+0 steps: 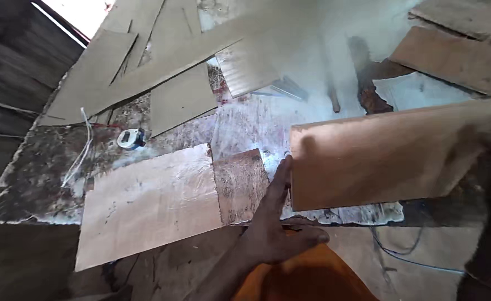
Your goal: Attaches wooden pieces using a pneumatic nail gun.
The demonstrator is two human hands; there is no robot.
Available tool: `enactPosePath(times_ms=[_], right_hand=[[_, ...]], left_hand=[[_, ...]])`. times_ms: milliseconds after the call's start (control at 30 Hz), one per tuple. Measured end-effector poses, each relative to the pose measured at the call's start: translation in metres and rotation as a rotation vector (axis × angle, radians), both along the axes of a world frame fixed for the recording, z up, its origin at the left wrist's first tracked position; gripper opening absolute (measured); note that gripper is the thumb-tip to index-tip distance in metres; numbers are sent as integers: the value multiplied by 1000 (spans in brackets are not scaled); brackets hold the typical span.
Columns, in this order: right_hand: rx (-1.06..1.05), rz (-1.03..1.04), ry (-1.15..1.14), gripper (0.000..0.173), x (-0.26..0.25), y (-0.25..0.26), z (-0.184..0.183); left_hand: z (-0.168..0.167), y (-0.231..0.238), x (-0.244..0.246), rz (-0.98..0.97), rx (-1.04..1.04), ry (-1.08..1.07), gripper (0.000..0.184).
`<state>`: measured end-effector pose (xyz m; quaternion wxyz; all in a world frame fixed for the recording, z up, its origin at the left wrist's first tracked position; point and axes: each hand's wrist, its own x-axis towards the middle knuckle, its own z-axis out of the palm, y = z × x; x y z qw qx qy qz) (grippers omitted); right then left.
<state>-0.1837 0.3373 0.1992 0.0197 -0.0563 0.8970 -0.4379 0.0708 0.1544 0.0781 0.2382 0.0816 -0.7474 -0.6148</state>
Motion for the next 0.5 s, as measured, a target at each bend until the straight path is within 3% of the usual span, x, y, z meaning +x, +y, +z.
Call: enactPosePath(times_ms=[33, 67, 167, 267, 333, 400, 500], right_hand=[[32, 75, 49, 55, -22, -1, -24], [109, 308, 205, 62, -57, 21, -67], [239, 508, 179, 76, -87, 28, -127], [322, 675, 200, 81, -54, 24, -148], [467, 787, 225, 95, -15, 29, -170], [589, 836, 281, 108, 24, 25, -190], [626, 847, 365, 105, 46, 18, -202]], left_hand=[[-9, -4, -3, 47, -61, -45, 113], [-20, -9, -7, 96, -148, -124, 111], [-44, -46, -7, 185, -510, -401, 94], [-59, -93, 11, 265, -767, -660, 78], [-71, -113, 21, 273, -865, -738, 78], [-81, -118, 20, 257, -944, -778, 80], [-84, -104, 6, 221, -989, -791, 79]])
